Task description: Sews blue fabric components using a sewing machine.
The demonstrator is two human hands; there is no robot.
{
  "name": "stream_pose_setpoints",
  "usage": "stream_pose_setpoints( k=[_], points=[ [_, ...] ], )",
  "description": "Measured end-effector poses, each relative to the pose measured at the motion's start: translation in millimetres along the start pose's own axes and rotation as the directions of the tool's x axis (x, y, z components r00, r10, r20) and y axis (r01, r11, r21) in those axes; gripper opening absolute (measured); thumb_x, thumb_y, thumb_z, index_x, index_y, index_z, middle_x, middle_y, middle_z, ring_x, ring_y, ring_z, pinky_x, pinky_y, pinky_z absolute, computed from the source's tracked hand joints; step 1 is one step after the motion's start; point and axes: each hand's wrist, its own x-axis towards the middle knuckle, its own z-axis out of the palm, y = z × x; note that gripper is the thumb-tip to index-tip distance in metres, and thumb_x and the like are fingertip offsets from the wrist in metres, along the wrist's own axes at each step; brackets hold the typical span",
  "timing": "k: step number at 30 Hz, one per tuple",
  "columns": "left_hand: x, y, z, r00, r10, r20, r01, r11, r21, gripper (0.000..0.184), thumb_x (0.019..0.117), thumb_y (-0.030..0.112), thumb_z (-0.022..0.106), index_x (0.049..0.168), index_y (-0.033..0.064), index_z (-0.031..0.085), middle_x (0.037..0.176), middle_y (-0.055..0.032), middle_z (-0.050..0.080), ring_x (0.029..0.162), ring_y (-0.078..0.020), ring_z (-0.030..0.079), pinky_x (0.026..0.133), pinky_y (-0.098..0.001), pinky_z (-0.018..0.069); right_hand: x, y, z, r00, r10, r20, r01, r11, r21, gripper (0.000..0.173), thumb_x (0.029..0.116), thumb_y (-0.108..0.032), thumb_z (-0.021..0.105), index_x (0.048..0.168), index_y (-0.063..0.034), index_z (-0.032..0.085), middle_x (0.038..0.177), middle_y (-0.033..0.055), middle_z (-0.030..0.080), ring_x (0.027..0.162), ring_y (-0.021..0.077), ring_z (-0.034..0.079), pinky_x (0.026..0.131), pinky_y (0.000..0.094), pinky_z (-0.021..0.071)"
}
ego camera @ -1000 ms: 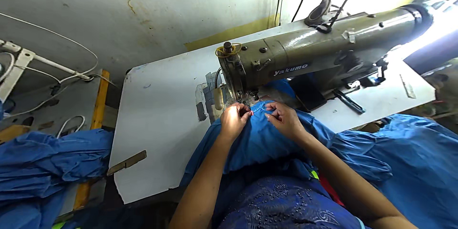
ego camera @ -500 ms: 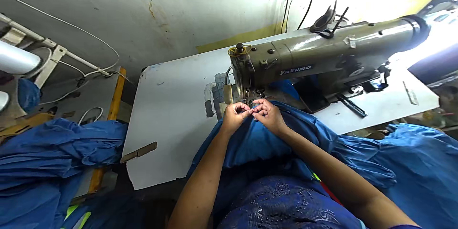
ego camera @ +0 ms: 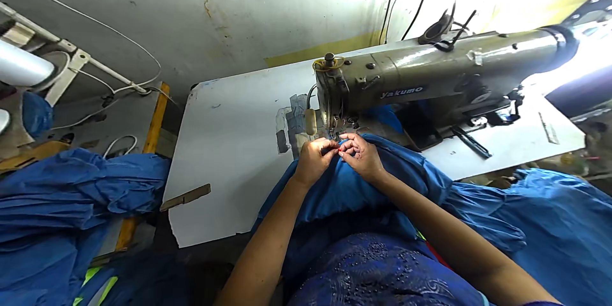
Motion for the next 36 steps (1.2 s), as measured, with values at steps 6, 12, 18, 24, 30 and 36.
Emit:
stream_pose_setpoints(
  k=[6, 12, 18, 24, 30, 36],
  points=[
    [-3, 0, 2, 0.995, 0.104, -0.008, -0.102, 0.989, 0.111, 0.008, 0.0901, 0.001, 0.07, 0.092, -0.0028, 0.077, 0.083, -0.014, 0.071, 0.079, -0.021, 0.07, 0.079, -0.0345, 0.0581, -2, 2, 1, 0.999, -0.052, -0.003, 0.052, 0.998, -0.036, 0.026, 0.0914, -0.007, 0.065, 0.115, 0.0028, 0.069, 0.094, 0.0079, 0.074, 0.077, 0.0071, 0.069, 0.072, 0.0224, 0.0565],
    [-5, -2, 4, 0.997, 0.077, 0.018, -0.079, 0.983, 0.168, 0.009, 0.0925, 0.003, 0.068, 0.091, -0.0033, 0.075, 0.088, -0.0151, 0.07, 0.083, -0.0249, 0.071, 0.081, -0.0407, 0.0583, -2, 3, -1, 0.987, -0.161, 0.025, 0.163, 0.971, -0.175, 0.019, 0.0938, -0.01, 0.064, 0.101, 0.0017, 0.077, 0.093, 0.0125, 0.075, 0.081, 0.0151, 0.071, 0.077, 0.0292, 0.0579],
    [0, 9, -1, 0.988, 0.004, 0.155, -0.043, 0.968, 0.248, 0.013, 0.0956, 0.004, 0.065, 0.093, -0.0048, 0.074, 0.096, -0.0189, 0.071, 0.094, -0.0333, 0.071, 0.088, -0.0508, 0.0558, 8, -24, -22, 0.953, -0.066, 0.295, 0.184, 0.902, -0.391, 0.024, 0.098, -0.011, 0.057, 0.1, 0.0035, 0.076, 0.092, 0.0178, 0.074, 0.088, 0.0311, 0.072, 0.082, 0.0484, 0.0557],
    [11, -4, -11, 0.961, -0.113, 0.252, 0.117, 0.993, -0.002, 0.015, 0.096, 0.006, 0.066, 0.105, -0.0034, 0.073, 0.108, -0.0151, 0.072, 0.101, -0.0228, 0.069, 0.095, -0.0435, 0.0542, 16, -16, -29, 0.934, 0.155, 0.321, -0.126, 0.986, -0.109, 0.02, 0.0996, -0.012, 0.061, 0.102, 0.0028, 0.073, 0.085, 0.007, 0.072, 0.07, 0.0036, 0.064, 0.071, 0.0211, 0.055],
    [16, -9, -13, 0.956, -0.136, 0.26, 0.193, 0.96, -0.204, 0.006, 0.094, 0.0, 0.067, 0.095, -0.0036, 0.072, 0.095, -0.0081, 0.071, 0.085, -0.0062, 0.066, 0.083, -0.0246, 0.0548, 13, -11, -27, 0.945, 0.188, 0.269, -0.221, 0.97, 0.098, 0.013, 0.0971, -0.006, 0.065, 0.099, 0.0039, 0.072, 0.085, 0.003, 0.073, 0.069, -0.0016, 0.066, 0.069, 0.0156, 0.0564],
    [17, -10, -11, 0.959, -0.127, 0.253, 0.178, 0.966, -0.187, 0.008, 0.0955, 0.003, 0.065, 0.094, -0.0023, 0.072, 0.091, -0.0066, 0.071, 0.083, -0.0064, 0.066, 0.083, -0.0274, 0.0551, 13, -11, -28, 0.943, 0.188, 0.276, -0.22, 0.971, 0.091, 0.013, 0.0975, -0.007, 0.064, 0.099, 0.0038, 0.072, 0.084, 0.0021, 0.072, 0.068, -0.0027, 0.064, 0.068, 0.0148, 0.0552]
  ],
)
